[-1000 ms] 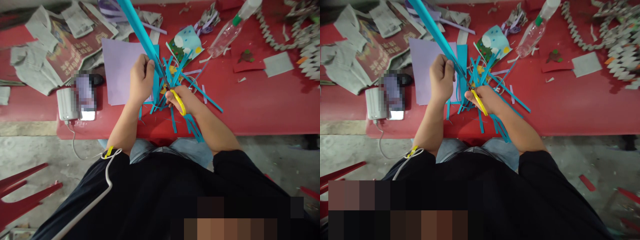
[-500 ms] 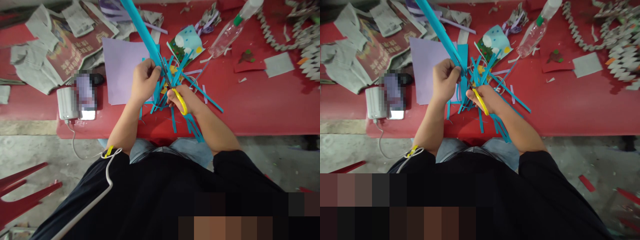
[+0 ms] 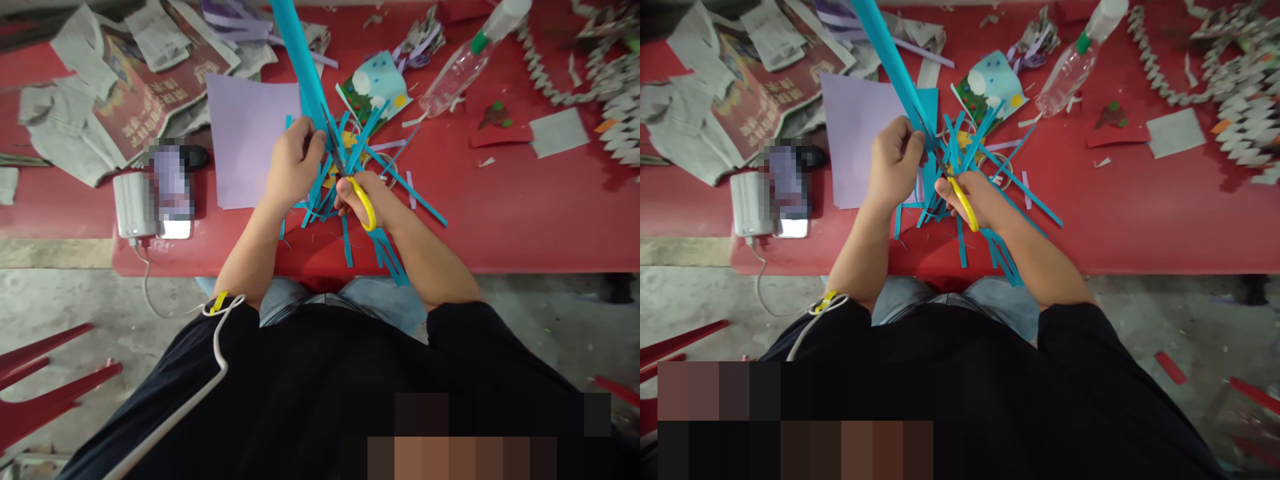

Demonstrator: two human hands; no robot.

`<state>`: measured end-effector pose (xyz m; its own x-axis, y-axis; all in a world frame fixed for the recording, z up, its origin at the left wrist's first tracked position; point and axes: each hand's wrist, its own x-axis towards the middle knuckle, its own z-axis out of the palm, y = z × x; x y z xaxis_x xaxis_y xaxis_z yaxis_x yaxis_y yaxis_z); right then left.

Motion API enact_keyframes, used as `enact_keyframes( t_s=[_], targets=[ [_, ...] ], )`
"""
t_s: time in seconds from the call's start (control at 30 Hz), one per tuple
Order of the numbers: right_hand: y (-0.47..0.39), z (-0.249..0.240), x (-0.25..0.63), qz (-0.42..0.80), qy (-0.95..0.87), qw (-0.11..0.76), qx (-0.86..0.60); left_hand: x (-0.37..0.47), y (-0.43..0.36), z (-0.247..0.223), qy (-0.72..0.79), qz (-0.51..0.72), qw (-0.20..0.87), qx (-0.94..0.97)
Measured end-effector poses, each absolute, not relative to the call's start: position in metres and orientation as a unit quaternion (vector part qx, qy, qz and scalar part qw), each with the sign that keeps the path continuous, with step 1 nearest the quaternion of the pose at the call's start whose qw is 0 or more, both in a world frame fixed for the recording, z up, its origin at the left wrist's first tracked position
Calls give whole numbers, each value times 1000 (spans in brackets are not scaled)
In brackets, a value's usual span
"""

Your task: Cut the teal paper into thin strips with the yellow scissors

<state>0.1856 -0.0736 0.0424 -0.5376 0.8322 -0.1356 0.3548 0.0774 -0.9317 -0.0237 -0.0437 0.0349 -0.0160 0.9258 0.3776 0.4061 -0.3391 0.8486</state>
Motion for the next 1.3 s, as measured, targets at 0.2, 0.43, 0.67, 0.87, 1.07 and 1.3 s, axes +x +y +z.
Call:
enact_keyframes(
  t_s=[0.2, 0.43, 0.67, 0.87, 1.07, 1.3],
  targets=[
    [-75, 41, 186, 532, -692, 230, -430, -24, -39, 33, 514, 497, 253, 652],
    [-75, 39, 188, 526, -693, 232, -435, -25, -40, 33, 521, 501, 268, 637],
    [-73, 33, 189, 519, -696, 236, -437, -25, -37, 29, 513, 502, 257, 647],
    [-73, 29, 190, 520, -691, 238, -443, -25, -35, 29, 507, 508, 245, 652],
    [-71, 26, 191, 511, -695, 226, -453, -27, -32, 25, 512, 524, 273, 624],
    [-70, 24, 187, 528, -675, 216, -469, -28, -28, 19, 508, 536, 312, 597]
  ],
)
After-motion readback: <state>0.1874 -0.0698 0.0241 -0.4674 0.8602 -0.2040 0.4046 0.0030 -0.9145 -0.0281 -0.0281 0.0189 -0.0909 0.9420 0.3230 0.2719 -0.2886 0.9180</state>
